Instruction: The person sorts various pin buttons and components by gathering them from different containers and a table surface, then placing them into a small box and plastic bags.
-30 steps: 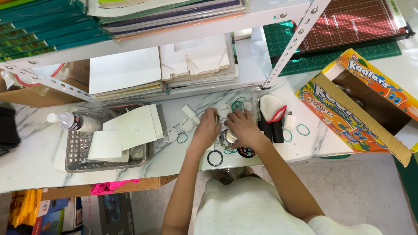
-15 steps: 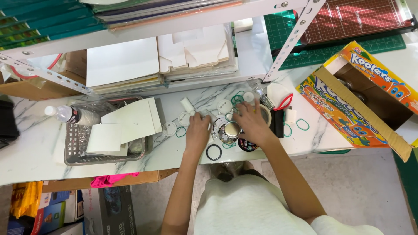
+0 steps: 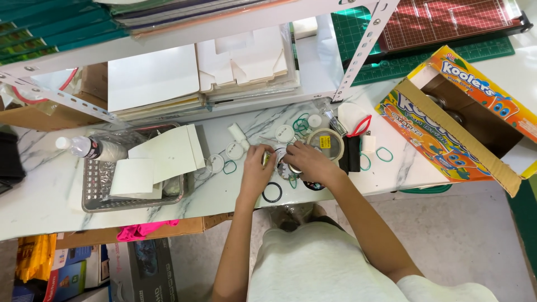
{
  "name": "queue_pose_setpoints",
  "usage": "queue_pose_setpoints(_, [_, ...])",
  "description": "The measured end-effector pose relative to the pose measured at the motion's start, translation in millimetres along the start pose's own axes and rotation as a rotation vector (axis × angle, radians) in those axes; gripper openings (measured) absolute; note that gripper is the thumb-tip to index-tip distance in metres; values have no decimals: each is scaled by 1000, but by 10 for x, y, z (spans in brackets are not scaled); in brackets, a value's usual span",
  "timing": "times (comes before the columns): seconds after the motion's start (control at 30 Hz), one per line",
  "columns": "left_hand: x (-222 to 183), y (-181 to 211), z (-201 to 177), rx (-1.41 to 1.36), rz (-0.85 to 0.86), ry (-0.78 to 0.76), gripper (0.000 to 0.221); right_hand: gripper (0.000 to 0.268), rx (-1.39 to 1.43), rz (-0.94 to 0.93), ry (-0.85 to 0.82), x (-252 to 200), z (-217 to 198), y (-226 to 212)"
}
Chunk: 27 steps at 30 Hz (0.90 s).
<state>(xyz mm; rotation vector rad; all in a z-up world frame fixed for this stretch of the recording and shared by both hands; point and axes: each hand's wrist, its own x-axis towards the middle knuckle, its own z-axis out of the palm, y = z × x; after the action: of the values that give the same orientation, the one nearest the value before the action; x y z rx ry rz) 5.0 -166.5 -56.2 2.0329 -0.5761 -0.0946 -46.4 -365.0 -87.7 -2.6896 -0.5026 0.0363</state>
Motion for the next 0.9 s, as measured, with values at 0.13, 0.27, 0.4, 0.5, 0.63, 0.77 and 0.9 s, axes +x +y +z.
queue_pose_setpoints(0.13, [-36,-275,196,-122,75,-12,12,52,164,14,-55,-10,-313,-18])
queue_pose_setpoints(0.27, [-75,-379,357,-365,-359,-183,15,41,515,-38,92,-130,-318,144])
queue_pose_setpoints(0.4, [-114,-132,414,-285,-248,-148,15,32,645,-60,164,-214,-314,220])
queue_pose_setpoints(0.5, [-128,-92,451,-4,132,2,23,26,502,-145,261,-266,-269,233])
queue_pose_setpoints(0.63, [-129,-37,512,50,148,66,26,27,484,-13,236,-352,-272,193])
queue_pose_setpoints(0.77, [-142,-127,658,-89,-40,-87,21,25,403,142,199,-403,-400,101])
queue_pose_setpoints(0.9, [-155,-299,874,-298,-177,-89,23,48,429,70,174,-469,-513,37])
